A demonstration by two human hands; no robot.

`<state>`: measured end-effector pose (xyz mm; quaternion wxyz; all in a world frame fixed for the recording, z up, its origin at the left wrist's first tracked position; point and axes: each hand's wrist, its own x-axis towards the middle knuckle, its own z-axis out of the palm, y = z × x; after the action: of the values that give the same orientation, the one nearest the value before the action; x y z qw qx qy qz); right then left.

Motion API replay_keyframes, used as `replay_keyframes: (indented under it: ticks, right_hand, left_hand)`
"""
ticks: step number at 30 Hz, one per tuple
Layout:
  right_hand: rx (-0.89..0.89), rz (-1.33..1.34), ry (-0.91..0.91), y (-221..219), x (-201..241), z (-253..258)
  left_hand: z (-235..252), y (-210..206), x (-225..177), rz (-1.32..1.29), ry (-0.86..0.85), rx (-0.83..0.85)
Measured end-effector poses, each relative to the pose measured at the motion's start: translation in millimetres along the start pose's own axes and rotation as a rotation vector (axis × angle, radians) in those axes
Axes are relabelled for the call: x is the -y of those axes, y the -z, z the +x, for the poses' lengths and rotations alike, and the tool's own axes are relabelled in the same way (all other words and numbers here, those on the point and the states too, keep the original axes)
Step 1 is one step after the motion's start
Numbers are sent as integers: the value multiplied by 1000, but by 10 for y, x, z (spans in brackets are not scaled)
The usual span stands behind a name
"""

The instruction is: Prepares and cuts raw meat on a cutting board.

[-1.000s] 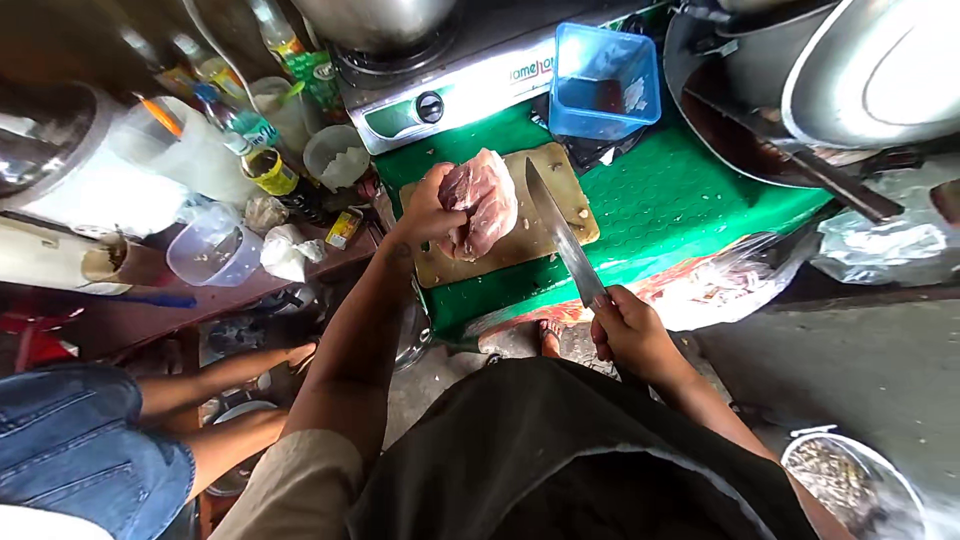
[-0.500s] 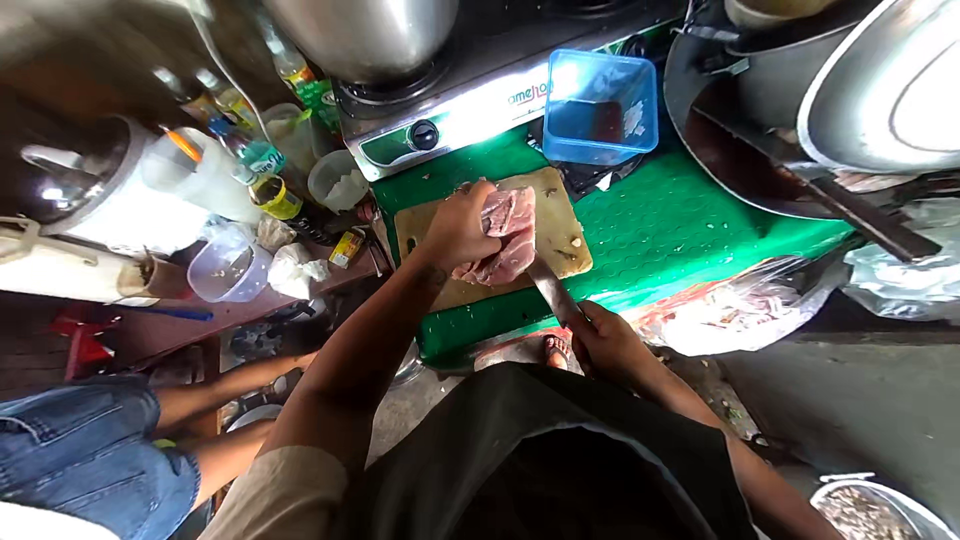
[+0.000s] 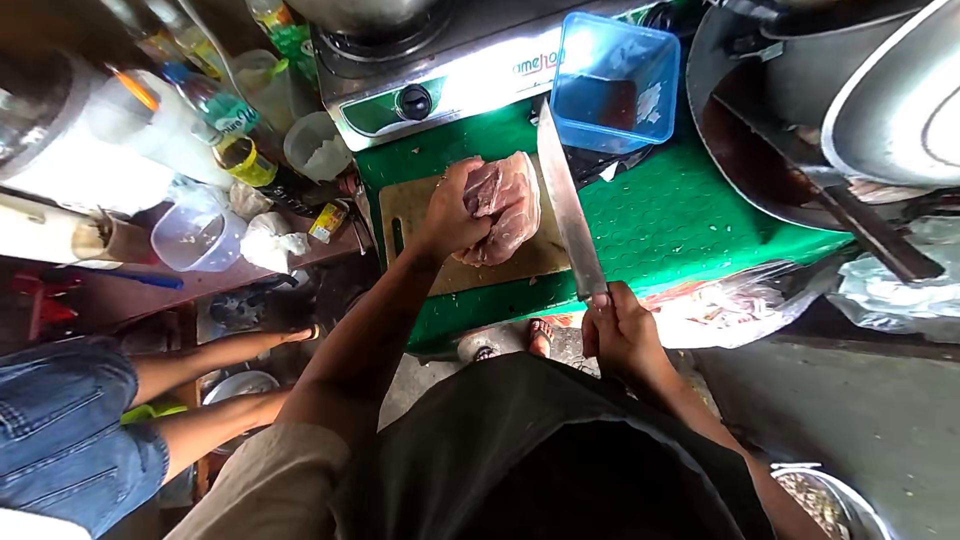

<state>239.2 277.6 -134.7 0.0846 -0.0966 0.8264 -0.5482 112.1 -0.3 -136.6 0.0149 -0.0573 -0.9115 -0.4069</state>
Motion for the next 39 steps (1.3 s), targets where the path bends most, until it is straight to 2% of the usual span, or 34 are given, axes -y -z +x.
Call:
replay_keyframes:
  ticks: [5,13,20,24,28,31,33,36,39]
  right_hand:
    - [76,273,-140,-91,-89,104]
    - [81,325,-150,-90,-118,52]
    - [163,131,-162,-22,-60,110]
    - [183,-55,-175,-80,-11,383]
    - [156,-73,-156,-216,-5,662]
    - [216,-43,-158,-156,-14,531]
    - [250,-125,-135,-45,-17,283]
    - [193,-251,-83,-25,68,21]
    - [236,-106,-213,-150,203,209]
  left_hand:
    - [13,-68,65,41,-49,-77]
    - [-7,-146,153,112,-134,-195]
    - [-6,-185,158,124,-220,-269]
    - [-1,-195,181,142,-271,-289]
    - [5,-203,222,106,-260,-296]
    - [-5,-210,226,57,-190,-309]
    - [-5,-205,251,6,-175,-310]
    - [14,-188,306,-83,-178,-279]
    - [51,-215,400,-98,-275,-287]
